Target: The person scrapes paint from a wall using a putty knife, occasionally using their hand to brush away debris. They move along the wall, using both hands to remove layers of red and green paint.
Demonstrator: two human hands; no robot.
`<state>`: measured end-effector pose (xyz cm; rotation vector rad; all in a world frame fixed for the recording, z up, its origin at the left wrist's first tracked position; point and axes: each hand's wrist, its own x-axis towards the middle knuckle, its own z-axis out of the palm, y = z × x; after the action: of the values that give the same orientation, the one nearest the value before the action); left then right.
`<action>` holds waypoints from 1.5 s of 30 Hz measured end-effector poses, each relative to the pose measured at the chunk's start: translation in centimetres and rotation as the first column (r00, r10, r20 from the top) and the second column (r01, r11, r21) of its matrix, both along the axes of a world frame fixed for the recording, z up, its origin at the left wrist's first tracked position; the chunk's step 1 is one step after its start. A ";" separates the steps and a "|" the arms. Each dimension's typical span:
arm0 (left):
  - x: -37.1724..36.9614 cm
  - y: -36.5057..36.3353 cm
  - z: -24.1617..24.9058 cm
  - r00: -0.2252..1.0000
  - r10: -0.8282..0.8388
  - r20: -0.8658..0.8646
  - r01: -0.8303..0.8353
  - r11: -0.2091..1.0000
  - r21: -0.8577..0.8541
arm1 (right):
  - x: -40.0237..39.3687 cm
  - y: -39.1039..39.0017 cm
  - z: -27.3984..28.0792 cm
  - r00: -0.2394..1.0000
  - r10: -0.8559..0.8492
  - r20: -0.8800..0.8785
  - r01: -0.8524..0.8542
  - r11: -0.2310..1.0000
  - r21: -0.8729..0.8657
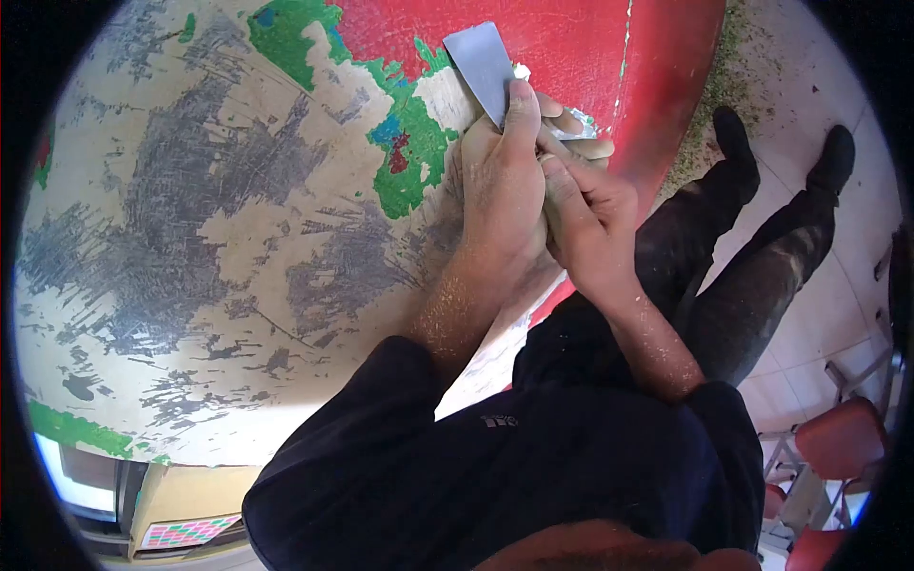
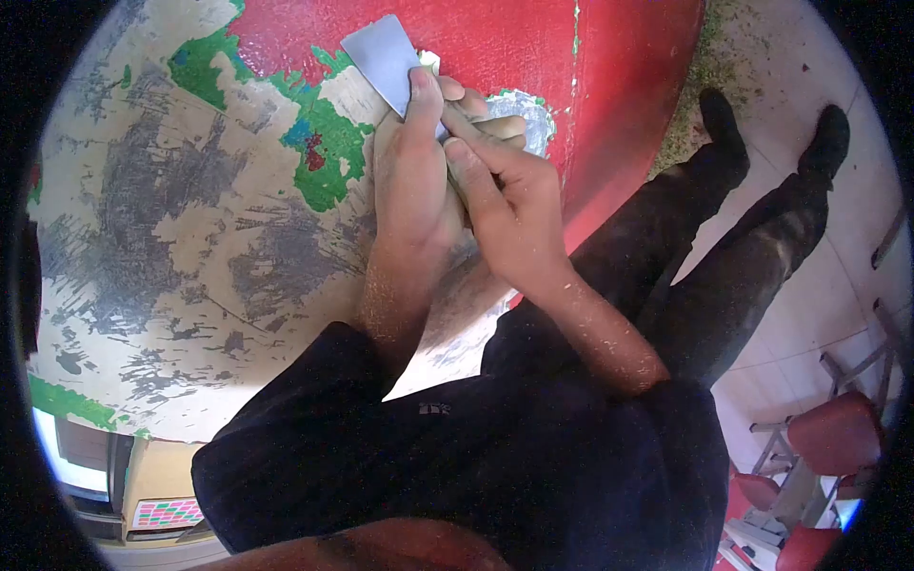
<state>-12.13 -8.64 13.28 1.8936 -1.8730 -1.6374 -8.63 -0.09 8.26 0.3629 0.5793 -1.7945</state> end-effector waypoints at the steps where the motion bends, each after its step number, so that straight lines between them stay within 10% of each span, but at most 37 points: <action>1: 0.4 0.0 0.2 0.998 -0.050 0.046 0.052 0.998 -0.032 | 0.8 0.0 0.0 1.000 -0.028 -0.012 0.028 0.999 0.017; 5: 4.0 1.7 1.4 0.975 0.138 0.172 -0.154 0.985 0.081 | 3.6 0.5 1.3 0.976 -0.184 -0.113 0.193 0.978 0.076; 10: 0.7 0.7 0.6 0.993 0.080 0.084 -0.086 0.994 0.068 | 0.2 0.3 0.9 0.971 -0.104 0.217 0.112 0.993 -0.025; 16: 2.2 1.7 1.6 0.942 0.162 0.295 -0.218 0.962 0.167 | 3.0 2.3 1.9 0.986 -0.023 0.166 0.007 0.995 0.098; 20: 4.2 1.3 -0.5 0.965 -0.236 0.109 0.227 0.970 0.092 | 1.2 2.7 1.5 0.927 -0.043 0.371 0.051 0.999 -0.011; 24: 3.6 2.0 1.1 0.982 -0.186 0.029 0.171 0.946 0.277 | 2.0 3.5 2.5 0.931 -0.160 0.328 0.117 0.982 0.148; 25: 4.0 1.7 1.2 0.891 -0.453 0.028 0.453 0.892 0.005 | 1.7 3.8 1.8 0.924 -0.190 0.332 0.103 0.959 0.262; 27: 4.3 0.5 1.2 0.536 -0.804 0.258 0.797 0.381 -0.468 | 0.0 5.0 -0.5 0.882 -0.302 0.362 0.127 0.892 0.433; 30: 2.5 -0.9 1.4 0.315 -0.592 0.742 0.780 -0.284 -0.557 | -4.7 8.8 -2.7 0.860 -0.450 0.239 0.252 0.783 0.568; 35: 3.2 -0.4 -3.7 0.157 -0.385 0.909 0.905 -0.312 -0.288 | -7.2 14.1 -3.9 0.891 -0.452 0.029 0.355 0.737 0.575; 39: 3.3 -0.5 -4.5 0.462 -0.801 0.382 0.881 0.366 -0.298 | -7.7 15.9 -5.3 0.933 -0.358 0.043 0.260 0.751 0.607; 42: 2.9 -2.1 -3.9 0.275 -0.771 0.574 0.673 -0.272 -0.687 | -7.7 16.0 -5.4 0.957 -0.281 0.067 0.190 0.787 0.588; 45: 2.0 -1.0 -3.6 0.311 -0.424 0.851 0.806 -0.356 -0.472 | -8.2 15.1 -4.2 0.988 -0.142 -0.057 0.148 0.786 0.600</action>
<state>-10.09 -9.66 9.69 0.2242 -3.1381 0.5299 -16.84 15.02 4.05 0.8578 1.1657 -1.7183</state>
